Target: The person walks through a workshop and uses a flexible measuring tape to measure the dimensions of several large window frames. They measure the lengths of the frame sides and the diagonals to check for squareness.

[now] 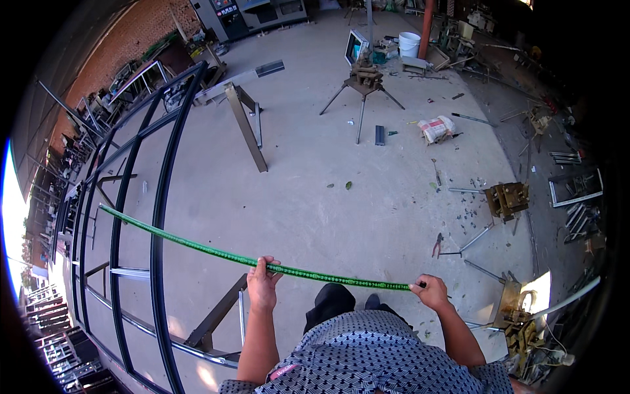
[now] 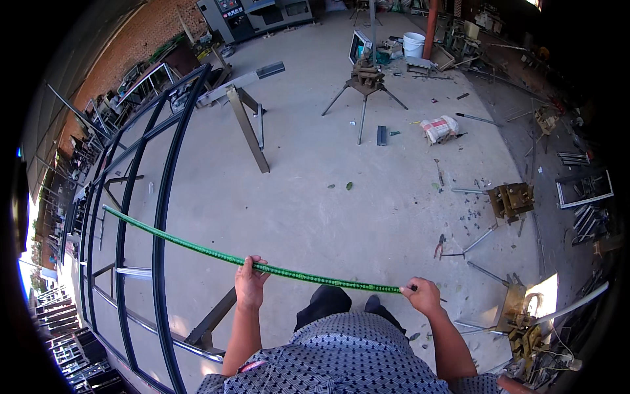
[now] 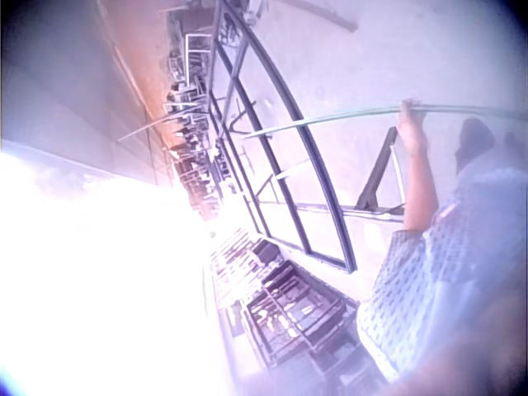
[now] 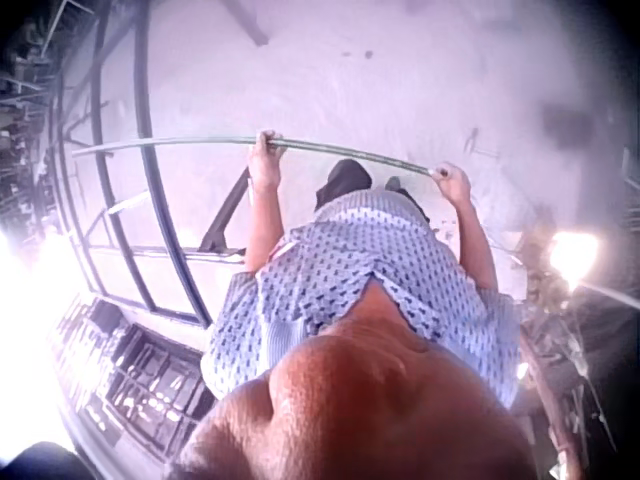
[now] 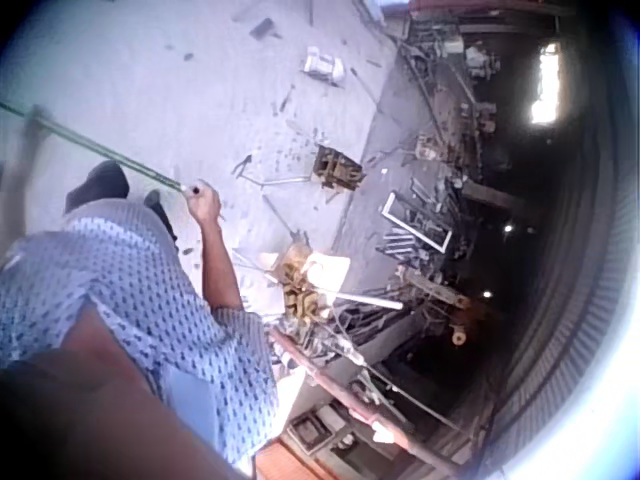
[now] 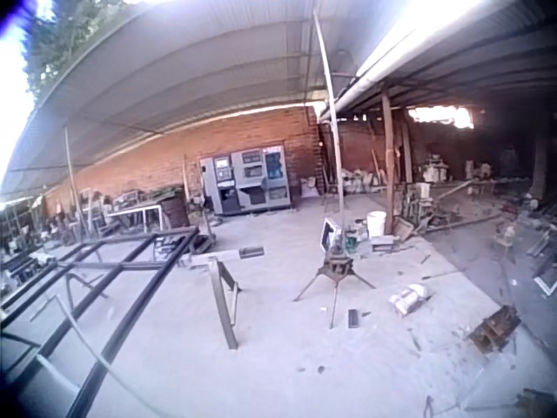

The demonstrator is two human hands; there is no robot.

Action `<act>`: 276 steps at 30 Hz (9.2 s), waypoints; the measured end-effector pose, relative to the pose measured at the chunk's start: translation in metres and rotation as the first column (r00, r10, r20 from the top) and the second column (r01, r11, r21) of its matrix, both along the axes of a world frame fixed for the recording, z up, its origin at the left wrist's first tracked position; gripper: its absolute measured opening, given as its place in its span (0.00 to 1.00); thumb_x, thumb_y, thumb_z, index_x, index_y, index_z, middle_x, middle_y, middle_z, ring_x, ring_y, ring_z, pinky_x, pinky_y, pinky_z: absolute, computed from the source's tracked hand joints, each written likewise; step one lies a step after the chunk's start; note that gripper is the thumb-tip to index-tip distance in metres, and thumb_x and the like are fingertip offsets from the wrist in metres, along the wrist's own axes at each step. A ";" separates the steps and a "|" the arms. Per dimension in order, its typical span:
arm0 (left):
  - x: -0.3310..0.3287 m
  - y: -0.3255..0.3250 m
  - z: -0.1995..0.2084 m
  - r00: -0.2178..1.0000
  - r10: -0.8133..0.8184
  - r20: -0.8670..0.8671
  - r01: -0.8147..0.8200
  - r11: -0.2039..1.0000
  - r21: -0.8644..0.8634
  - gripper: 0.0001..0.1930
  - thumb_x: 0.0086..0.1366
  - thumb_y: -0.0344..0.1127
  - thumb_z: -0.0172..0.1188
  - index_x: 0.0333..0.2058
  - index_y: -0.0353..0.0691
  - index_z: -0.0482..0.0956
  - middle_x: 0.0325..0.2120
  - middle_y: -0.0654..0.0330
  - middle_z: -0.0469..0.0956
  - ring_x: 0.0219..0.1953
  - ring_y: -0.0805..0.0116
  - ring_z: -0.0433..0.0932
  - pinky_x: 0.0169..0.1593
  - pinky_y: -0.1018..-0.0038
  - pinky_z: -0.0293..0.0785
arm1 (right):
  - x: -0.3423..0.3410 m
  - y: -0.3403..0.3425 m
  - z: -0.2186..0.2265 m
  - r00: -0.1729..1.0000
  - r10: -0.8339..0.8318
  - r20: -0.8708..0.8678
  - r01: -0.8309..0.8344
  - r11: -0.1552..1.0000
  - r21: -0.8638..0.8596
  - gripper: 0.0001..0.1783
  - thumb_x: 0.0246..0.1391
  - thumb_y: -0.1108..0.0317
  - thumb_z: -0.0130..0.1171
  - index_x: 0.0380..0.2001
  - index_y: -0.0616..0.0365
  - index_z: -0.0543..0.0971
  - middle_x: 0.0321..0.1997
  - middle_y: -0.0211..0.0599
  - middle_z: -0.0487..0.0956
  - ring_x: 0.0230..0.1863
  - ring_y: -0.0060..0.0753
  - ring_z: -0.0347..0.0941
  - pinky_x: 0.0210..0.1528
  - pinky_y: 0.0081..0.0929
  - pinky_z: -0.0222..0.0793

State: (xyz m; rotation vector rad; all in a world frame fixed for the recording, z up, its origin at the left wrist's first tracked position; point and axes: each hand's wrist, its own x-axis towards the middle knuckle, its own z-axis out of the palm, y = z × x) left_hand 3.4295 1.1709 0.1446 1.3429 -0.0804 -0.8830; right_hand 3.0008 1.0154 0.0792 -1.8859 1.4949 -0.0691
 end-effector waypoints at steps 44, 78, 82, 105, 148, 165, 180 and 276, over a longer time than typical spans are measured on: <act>0.504 -0.761 -0.027 0.883 0.469 0.023 -0.466 0.881 -0.080 0.13 0.75 0.44 0.50 0.39 0.41 0.75 0.33 0.61 0.77 0.37 0.71 0.77 0.44 0.69 0.78 | 0.616 -0.945 0.002 0.903 0.427 0.048 -0.423 0.904 -0.068 0.14 0.50 0.56 0.69 0.28 0.56 0.82 0.27 0.41 0.81 0.29 0.42 0.77 0.34 0.37 0.70; 0.797 -1.153 -0.062 0.426 0.905 0.017 -0.903 0.424 0.065 0.15 0.75 0.48 0.50 0.38 0.42 0.76 0.30 0.61 0.80 0.34 0.71 0.79 0.40 0.73 0.79 | 1.143 -1.463 -0.043 0.541 0.841 -0.001 -0.833 0.537 0.135 0.16 0.49 0.53 0.68 0.28 0.55 0.82 0.31 0.43 0.82 0.36 0.50 0.78 0.40 0.43 0.71; 0.834 -1.211 -0.043 0.435 0.900 0.017 -0.899 0.434 0.053 0.15 0.74 0.47 0.51 0.38 0.41 0.76 0.31 0.60 0.80 0.36 0.71 0.80 0.41 0.71 0.80 | 1.197 -1.539 -0.026 0.467 0.884 0.013 -0.884 0.467 -0.024 0.15 0.48 0.55 0.69 0.27 0.56 0.82 0.31 0.42 0.81 0.35 0.50 0.78 0.38 0.43 0.71; 1.201 -1.275 -0.039 0.283 0.959 -0.007 -0.952 0.280 -0.126 0.15 0.74 0.47 0.52 0.38 0.40 0.76 0.31 0.60 0.80 0.36 0.71 0.79 0.42 0.72 0.78 | 1.572 -1.613 -0.011 0.455 0.890 0.032 -0.885 0.456 -0.091 0.15 0.48 0.57 0.70 0.27 0.59 0.82 0.23 0.39 0.79 0.27 0.36 0.75 0.32 0.34 0.69; 1.639 -0.987 -0.025 -0.635 0.772 0.036 -0.768 -0.625 -0.143 0.13 0.74 0.44 0.53 0.39 0.39 0.76 0.32 0.59 0.79 0.36 0.69 0.78 0.42 0.73 0.77 | 2.450 -1.218 0.006 -0.419 0.908 0.002 -0.900 -0.415 -0.137 0.14 0.47 0.56 0.69 0.28 0.56 0.82 0.29 0.39 0.80 0.31 0.41 0.77 0.36 0.36 0.71; 1.831 -0.847 -0.039 -0.849 0.524 0.074 -0.528 -0.845 -0.078 0.12 0.72 0.45 0.56 0.39 0.41 0.76 0.33 0.61 0.78 0.36 0.71 0.77 0.39 0.74 0.77 | 2.787 -0.913 -0.027 -0.754 0.657 0.006 -0.648 -0.742 -0.175 0.17 0.51 0.50 0.65 0.27 0.53 0.82 0.30 0.40 0.81 0.37 0.48 0.79 0.39 0.44 0.72; 2.022 -0.689 -0.054 -0.935 0.354 0.005 -0.352 -0.931 -0.097 0.13 0.71 0.46 0.57 0.40 0.41 0.76 0.34 0.61 0.78 0.35 0.71 0.76 0.39 0.73 0.76 | 3.026 -0.693 0.006 -0.814 0.567 -0.126 -0.536 -0.817 -0.211 0.17 0.49 0.51 0.67 0.26 0.54 0.81 0.31 0.39 0.81 0.38 0.47 0.78 0.39 0.44 0.72; 2.480 -0.690 -0.141 -0.968 -0.251 -0.024 0.169 -0.716 0.677 0.11 0.71 0.42 0.54 0.29 0.47 0.73 0.17 0.71 0.67 0.16 0.82 0.61 0.21 0.80 0.55 | 3.468 -0.102 0.000 -0.893 -0.333 -0.303 0.315 -0.943 0.107 0.15 0.50 0.57 0.67 0.26 0.58 0.77 0.29 0.41 0.78 0.35 0.49 0.74 0.38 0.42 0.69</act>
